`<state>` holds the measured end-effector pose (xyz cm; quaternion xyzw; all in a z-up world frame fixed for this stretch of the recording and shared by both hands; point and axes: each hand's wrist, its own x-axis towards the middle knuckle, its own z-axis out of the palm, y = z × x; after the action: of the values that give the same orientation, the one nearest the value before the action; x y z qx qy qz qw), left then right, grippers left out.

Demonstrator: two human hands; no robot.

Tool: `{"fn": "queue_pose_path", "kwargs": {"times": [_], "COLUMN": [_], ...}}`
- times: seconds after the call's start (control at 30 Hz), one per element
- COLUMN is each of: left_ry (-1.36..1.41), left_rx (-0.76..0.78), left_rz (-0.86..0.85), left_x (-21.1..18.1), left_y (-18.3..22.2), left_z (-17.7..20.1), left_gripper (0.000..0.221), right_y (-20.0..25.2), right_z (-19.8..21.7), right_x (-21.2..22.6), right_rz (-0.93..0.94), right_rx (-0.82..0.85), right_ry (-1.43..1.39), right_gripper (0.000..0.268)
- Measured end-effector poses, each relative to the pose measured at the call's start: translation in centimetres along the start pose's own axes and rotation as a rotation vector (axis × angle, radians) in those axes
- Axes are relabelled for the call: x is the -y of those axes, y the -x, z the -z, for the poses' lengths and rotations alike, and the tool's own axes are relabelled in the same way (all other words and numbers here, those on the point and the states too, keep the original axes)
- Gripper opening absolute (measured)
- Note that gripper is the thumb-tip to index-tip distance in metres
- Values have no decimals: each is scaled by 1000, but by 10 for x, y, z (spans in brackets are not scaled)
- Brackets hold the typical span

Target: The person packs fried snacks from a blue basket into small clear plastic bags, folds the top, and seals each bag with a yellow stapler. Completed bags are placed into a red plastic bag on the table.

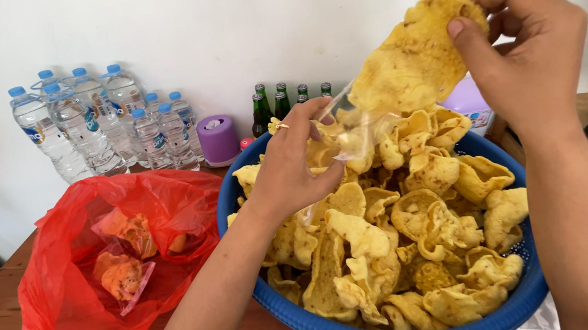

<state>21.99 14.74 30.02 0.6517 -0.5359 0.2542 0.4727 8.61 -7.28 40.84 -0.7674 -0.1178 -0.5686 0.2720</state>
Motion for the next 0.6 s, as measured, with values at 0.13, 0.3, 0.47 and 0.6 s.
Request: {"fn": "queue_pose_path", "kwargs": {"times": [0.13, 0.3, 0.47, 0.6], "left_ry": [-54, 3, 4, 7], "left_rx": [13, 62, 53, 62], "left_rz": [-25, 28, -22, -110], "left_x": [4, 9, 10, 8], "left_y": [1, 9, 12, 13], "left_z": [-3, -2, -1, -1], "left_gripper": [74, 76, 83, 84], "right_y": [-8, -12, -3, 11], "right_z": [-6, -3, -4, -12], "right_x": [-13, -27, -22, -20], "right_rz": [72, 292, -82, -275], "right_rx": [99, 101, 99, 147], "right_ry": [76, 120, -50, -163], "right_gripper": [9, 7, 9, 10]}}
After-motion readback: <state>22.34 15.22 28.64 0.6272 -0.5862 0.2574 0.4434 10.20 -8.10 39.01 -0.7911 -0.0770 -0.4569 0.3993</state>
